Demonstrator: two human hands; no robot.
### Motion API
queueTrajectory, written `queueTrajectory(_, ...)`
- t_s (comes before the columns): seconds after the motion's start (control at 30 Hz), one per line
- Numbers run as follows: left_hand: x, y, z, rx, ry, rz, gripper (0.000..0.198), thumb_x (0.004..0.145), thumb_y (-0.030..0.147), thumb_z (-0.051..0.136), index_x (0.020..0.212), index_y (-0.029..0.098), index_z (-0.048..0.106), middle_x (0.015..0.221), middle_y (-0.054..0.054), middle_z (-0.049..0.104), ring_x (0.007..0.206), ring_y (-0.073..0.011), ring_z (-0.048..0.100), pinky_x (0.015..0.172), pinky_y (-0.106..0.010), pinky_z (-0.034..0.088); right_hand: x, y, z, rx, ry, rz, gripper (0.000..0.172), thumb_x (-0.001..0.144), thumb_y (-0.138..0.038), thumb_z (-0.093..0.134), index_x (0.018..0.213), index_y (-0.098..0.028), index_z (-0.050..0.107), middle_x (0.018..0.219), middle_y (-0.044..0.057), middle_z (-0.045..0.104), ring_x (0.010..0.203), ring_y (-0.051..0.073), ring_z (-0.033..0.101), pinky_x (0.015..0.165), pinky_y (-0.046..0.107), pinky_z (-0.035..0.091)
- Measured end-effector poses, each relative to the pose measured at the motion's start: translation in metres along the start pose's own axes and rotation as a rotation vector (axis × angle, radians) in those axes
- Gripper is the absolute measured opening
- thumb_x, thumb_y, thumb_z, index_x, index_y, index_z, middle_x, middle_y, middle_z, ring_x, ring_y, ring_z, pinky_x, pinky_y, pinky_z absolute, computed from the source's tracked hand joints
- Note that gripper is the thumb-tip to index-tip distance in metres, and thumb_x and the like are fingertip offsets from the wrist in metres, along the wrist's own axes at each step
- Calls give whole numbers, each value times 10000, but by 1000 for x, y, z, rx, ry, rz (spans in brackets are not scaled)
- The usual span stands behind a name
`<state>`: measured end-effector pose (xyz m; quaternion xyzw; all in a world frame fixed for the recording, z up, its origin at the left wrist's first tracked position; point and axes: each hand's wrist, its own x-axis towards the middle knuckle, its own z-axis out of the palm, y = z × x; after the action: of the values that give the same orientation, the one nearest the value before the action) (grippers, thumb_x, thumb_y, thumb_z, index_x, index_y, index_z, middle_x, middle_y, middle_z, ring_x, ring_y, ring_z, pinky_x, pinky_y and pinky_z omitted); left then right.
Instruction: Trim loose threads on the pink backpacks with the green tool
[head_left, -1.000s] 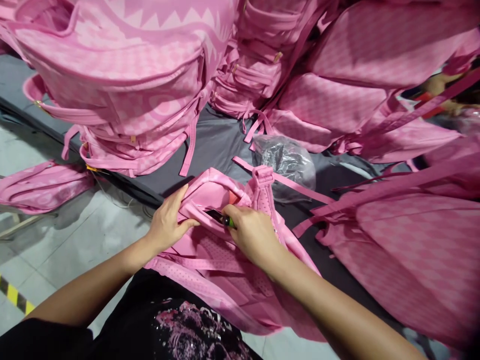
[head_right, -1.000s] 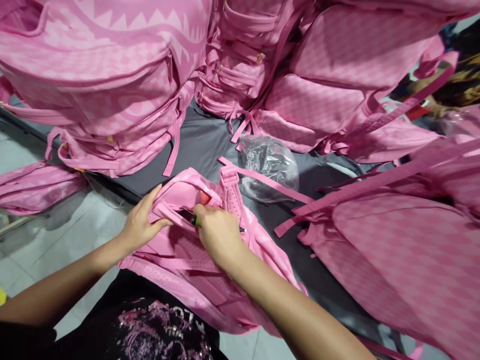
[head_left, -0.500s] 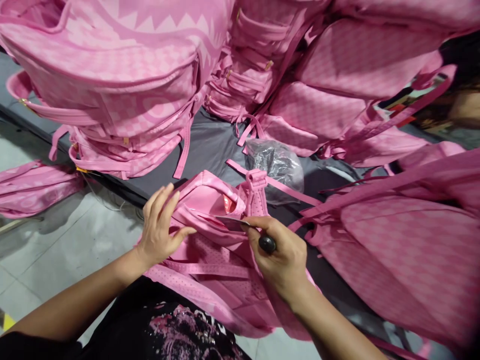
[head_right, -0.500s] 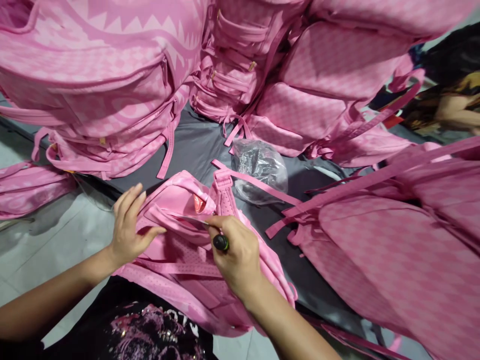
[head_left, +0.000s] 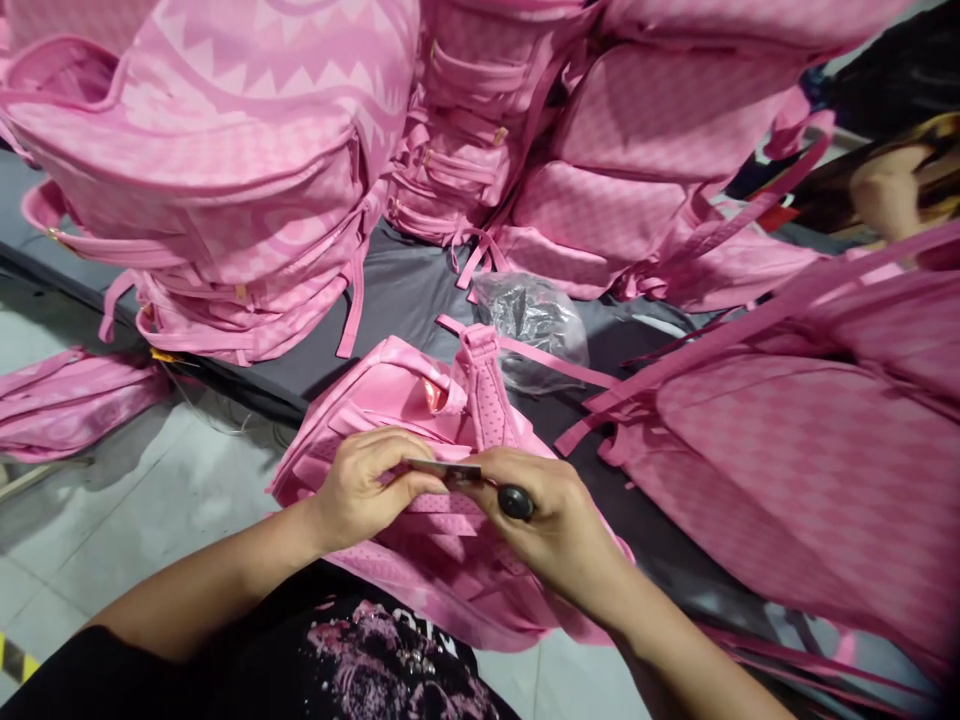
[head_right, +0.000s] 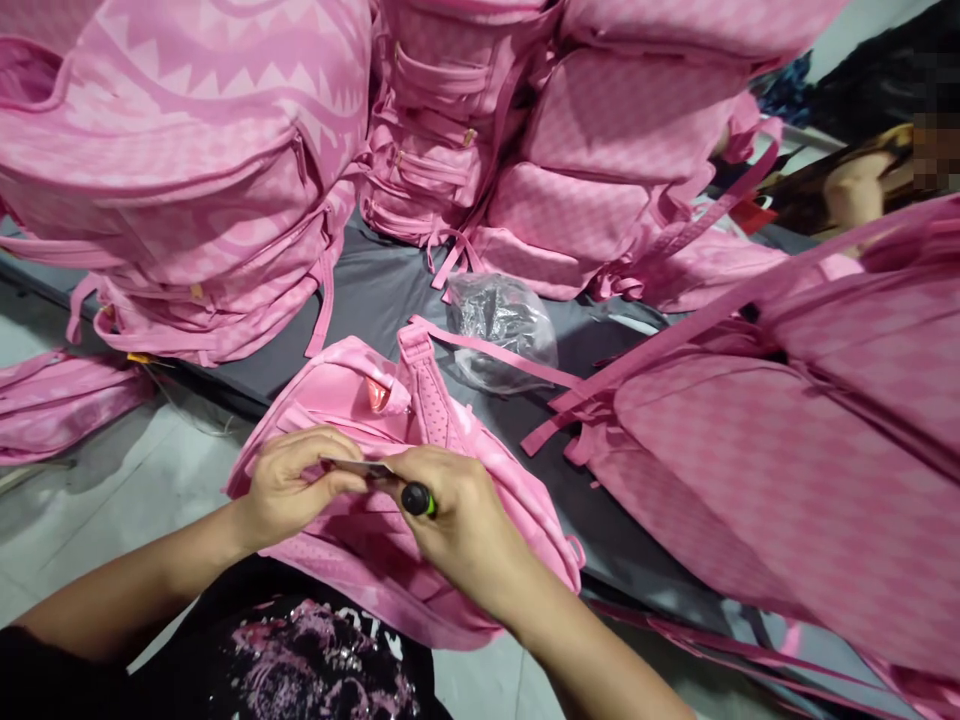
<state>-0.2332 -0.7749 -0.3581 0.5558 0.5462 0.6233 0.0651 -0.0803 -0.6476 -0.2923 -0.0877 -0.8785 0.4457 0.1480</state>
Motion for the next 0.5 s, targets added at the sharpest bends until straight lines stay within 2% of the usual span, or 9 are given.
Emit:
queueTrajectory(0.07, -1, 3, -2, -151, -92, -114, 245, 842, 327, 781, 710, 140, 693, 683, -19, 708, 617, -99, 658, 602, -178, 520, 0, -2, -2, 231, -119, 190, 341, 922, -345, 653, 635, -165, 615, 570, -27, 586, 502, 74, 488, 470, 198, 349)
queueTrajectory(0.13, -2, 5, -2, -329, -168, -244, 353, 810, 451, 789, 676, 139, 696, 636, -19, 691, 560, -96, 626, 553, -179, 501, 0, -2, 0, 453, -200, 347, 393, 851, -481, 729, 653, -158, 625, 575, -34, 556, 507, 71, 441, 471, 200, 334)
queueTrajectory(0.2, -2, 5, -1, -409, -160, -363, 385, 797, 488, 793, 674, 135, 698, 628, -23, 692, 550, -96, 617, 547, -179, 503, 1, 1, 6, 539, -144, 408, 415, 790, -537, 774, 699, -156, 639, 609, -33, 561, 544, 78, 450, 511, 207, 364)
queueTrajectory(0.27, -4, 2, 0, -358, -88, -461, 345, 804, 426, 802, 664, 133, 686, 628, -18, 692, 558, -90, 613, 553, -170, 499, 0, 5, 12, 494, -41, 386, 414, 786, -539, 778, 705, -156, 642, 611, -38, 545, 555, 77, 436, 526, 208, 357)
queueTrajectory(0.37, -7, -4, 0, -242, -11, -526, 256, 819, 299, 775, 655, 138, 664, 623, 3, 688, 553, -76, 607, 541, -150, 480, -6, 9, 8, 357, -27, 337, 395, 840, -520, 724, 697, -159, 650, 608, -36, 523, 547, 78, 401, 510, 211, 323)
queueTrajectory(0.43, -9, -8, -3, -171, 30, -515, 203, 840, 266, 744, 691, 145, 677, 652, 9, 705, 574, -79, 630, 555, -152, 496, -14, 19, -9, 266, 18, 354, 408, 865, -521, 683, 665, -172, 617, 582, -43, 477, 519, 80, 368, 487, 217, 300)
queueTrajectory(0.5, -11, -11, -8, -31, 67, -431, 143, 861, 244, 727, 749, 157, 705, 681, 16, 722, 588, -79, 646, 572, -154, 511, -22, 39, -33, 90, 214, 416, 409, 874, -523, 651, 651, -187, 583, 547, -51, 424, 490, 86, 344, 469, 227, 277)
